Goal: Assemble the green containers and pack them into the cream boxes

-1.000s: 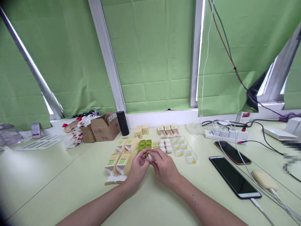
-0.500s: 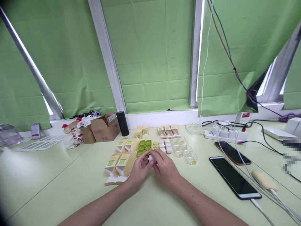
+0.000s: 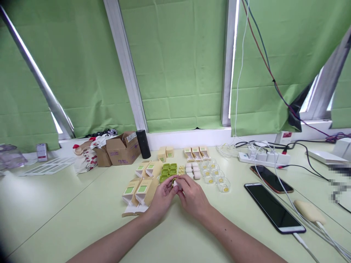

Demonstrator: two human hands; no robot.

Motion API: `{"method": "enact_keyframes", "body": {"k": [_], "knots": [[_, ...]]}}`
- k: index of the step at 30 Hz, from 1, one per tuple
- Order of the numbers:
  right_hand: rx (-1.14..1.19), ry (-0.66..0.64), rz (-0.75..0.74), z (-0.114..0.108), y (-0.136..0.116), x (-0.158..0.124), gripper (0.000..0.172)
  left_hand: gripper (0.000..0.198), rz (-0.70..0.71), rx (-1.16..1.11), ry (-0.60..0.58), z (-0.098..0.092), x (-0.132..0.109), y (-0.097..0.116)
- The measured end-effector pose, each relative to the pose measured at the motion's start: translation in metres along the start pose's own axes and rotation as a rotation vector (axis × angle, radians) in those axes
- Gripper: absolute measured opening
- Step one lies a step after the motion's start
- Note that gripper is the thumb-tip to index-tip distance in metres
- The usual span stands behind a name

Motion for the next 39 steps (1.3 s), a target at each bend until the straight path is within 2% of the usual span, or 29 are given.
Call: {"method": "enact_keyframes", "body": {"k": [20,25,30,39], "knots": [[-0.006,-0.006,0.019,0.002,0.004,-0.001,0.040,0.064,-0.003,-0.024,0.007,0.000,0.000,0.001],[0.059,-0.029,0.049,0.001,0.004,0.000,0.050,0.062,-0.022,-0.044,0.022,-0.002,0.001,0.003],[0.119,-0.058,0.111,0.000,0.008,0.001,0.059,0.070,-0.068,-0.135,-0.003,-0.003,0.004,-0.002],[0.111,0.002,0.202,-0.001,0.024,-0.002,0.044,0.082,-0.073,-0.132,-0.013,-0.006,0.004,-0.006]]}}
Point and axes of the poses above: each hand's wrist, its own x-axis towards the middle knuckle, its own z-axis out of the palm, y = z × x, the point moved 9 cm from there along x, towards the middle knuckle, and after that the axes turned 2 degrees about -z, right-handed, at the moved point
